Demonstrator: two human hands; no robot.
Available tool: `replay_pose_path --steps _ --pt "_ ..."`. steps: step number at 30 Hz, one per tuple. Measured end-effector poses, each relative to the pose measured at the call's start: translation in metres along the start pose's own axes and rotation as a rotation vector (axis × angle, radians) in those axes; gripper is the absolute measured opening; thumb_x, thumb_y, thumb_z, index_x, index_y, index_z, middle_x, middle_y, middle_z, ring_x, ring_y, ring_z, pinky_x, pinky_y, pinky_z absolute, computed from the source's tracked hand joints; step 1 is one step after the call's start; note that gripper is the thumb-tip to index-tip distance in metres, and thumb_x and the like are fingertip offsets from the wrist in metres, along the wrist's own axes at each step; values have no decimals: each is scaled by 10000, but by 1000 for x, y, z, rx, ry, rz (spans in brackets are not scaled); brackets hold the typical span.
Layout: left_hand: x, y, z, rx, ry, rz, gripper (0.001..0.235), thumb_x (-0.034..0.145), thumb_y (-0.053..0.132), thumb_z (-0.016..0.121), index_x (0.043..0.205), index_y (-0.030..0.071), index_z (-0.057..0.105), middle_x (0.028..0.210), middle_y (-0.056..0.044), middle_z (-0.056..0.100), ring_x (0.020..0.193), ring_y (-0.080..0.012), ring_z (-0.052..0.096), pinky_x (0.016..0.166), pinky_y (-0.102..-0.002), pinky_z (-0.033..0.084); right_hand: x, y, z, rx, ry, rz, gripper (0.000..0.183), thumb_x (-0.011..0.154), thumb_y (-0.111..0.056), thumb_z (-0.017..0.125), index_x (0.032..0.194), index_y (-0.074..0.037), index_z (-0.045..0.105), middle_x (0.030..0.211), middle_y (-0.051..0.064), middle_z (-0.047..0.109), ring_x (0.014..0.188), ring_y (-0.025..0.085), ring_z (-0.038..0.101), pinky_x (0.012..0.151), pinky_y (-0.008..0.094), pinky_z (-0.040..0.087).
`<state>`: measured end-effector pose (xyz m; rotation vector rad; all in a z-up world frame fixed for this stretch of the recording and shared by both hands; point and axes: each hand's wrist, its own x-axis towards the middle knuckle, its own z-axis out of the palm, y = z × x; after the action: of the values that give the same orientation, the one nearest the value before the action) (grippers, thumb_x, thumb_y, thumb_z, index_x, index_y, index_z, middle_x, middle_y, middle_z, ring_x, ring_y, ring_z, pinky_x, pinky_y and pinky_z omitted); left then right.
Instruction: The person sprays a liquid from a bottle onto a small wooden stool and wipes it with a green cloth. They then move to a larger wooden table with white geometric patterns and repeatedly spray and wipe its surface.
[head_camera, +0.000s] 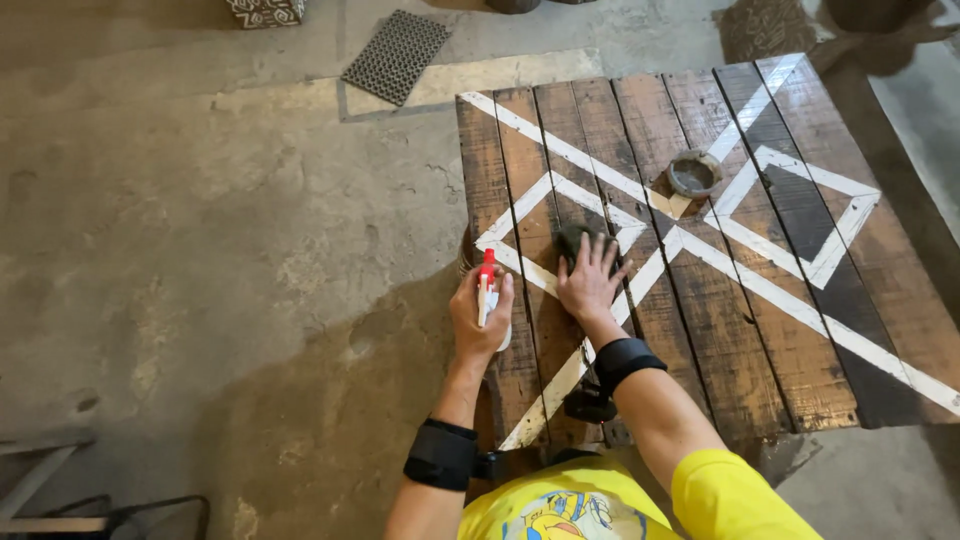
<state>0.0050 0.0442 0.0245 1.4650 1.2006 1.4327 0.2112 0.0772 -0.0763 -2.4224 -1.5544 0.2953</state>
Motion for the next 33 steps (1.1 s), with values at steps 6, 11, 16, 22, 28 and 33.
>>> replay_pose_path --steps 6,11,16,22,28,33 --pt "-9 10 -28 2 14 25 181 927 152 755 1038 23 696 834 -42 701 738 -105 637 687 -286 541 10 16 36 2 44 108 814 1030 -572 355 1640 -86 121 1700 228 51 1579 374 2 1211 606 -82" --pt "-13 20 -38 42 -4 -3 176 936 165 748 1026 22 698 804 -41 691 707 -106 632 665 -286 534 6 9 38 54 -16 -1 694 1055 -499 332 1644 -178 155 1708 190 74 1577 376 26 1252 538 -32" --pt "-21 17 -43 17 0 32 183 935 164 745 1033 16 698 826 -38 700 726 -106 642 685 -290 546 -6 -19 60 172 -10 -170 587 1080 -414 356 1621 -206 267 1702 121 194 1580 370 119 1272 539 29" --pt "-35 13 -58 -2 4 33 179 953 158 737 1040 7 700 827 -60 699 729 -128 637 697 -300 547 -48 -64 53 235 22 -346 505 1021 -332 503 1515 -225 487 1657 122 333 1534 379 255 1219 634 110" --pt "-40 24 -60 65 -35 113 209 930 150 722 1067 -5 692 926 -135 745 837 -239 748 745 -351 579 -77 -55 31 182 -111 -566 408 1006 -322 545 1397 -216 597 1639 80 395 1546 343 294 1226 613 169" --pt "-35 34 -49 61 -28 175 193 968 161 701 1074 0 697 946 -151 741 857 -269 749 756 -368 578 -89 -53 0 156 -140 -581 537 936 -386 605 1437 -200 544 1609 102 388 1512 346 313 1231 555 191"
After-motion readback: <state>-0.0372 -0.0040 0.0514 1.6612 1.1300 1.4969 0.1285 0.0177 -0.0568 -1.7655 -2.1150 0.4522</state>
